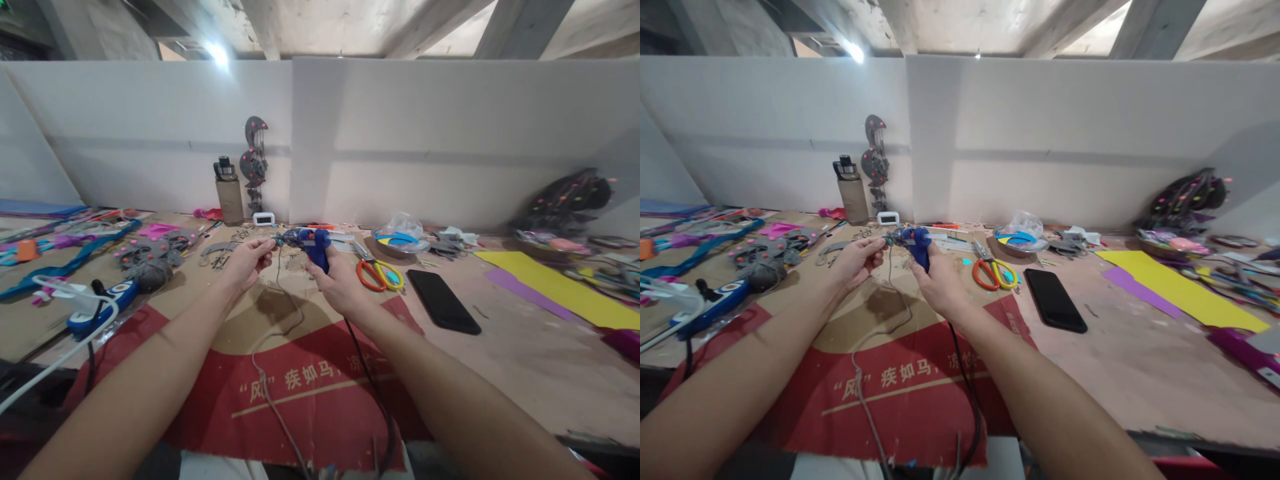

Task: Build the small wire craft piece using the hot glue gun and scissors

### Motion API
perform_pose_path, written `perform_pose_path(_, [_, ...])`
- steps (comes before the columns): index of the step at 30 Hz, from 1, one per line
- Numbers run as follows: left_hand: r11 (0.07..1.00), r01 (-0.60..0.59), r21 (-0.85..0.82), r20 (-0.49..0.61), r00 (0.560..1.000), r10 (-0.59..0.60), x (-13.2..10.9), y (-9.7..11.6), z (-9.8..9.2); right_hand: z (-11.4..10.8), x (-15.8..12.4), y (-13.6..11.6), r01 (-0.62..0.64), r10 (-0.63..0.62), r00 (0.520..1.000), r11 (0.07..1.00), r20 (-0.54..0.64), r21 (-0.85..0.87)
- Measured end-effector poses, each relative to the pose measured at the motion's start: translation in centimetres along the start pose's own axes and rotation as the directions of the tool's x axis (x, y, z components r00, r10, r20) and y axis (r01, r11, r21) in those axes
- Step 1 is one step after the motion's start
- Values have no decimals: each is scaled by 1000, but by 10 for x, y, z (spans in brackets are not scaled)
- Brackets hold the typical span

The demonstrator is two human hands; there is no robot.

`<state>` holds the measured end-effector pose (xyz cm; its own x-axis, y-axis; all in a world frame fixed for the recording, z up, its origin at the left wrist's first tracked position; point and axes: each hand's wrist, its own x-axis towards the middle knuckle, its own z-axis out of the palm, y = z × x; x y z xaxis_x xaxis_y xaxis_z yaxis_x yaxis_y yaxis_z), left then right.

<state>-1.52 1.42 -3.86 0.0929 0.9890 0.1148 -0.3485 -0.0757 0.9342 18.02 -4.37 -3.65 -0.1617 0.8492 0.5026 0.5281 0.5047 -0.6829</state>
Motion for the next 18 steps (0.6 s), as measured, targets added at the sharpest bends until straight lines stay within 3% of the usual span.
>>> perform_pose_path(18, [1000,-2,6,-3,1000,2,-2,2,2,-2,-2,-4,-1,1,1000,1000,6,-18])
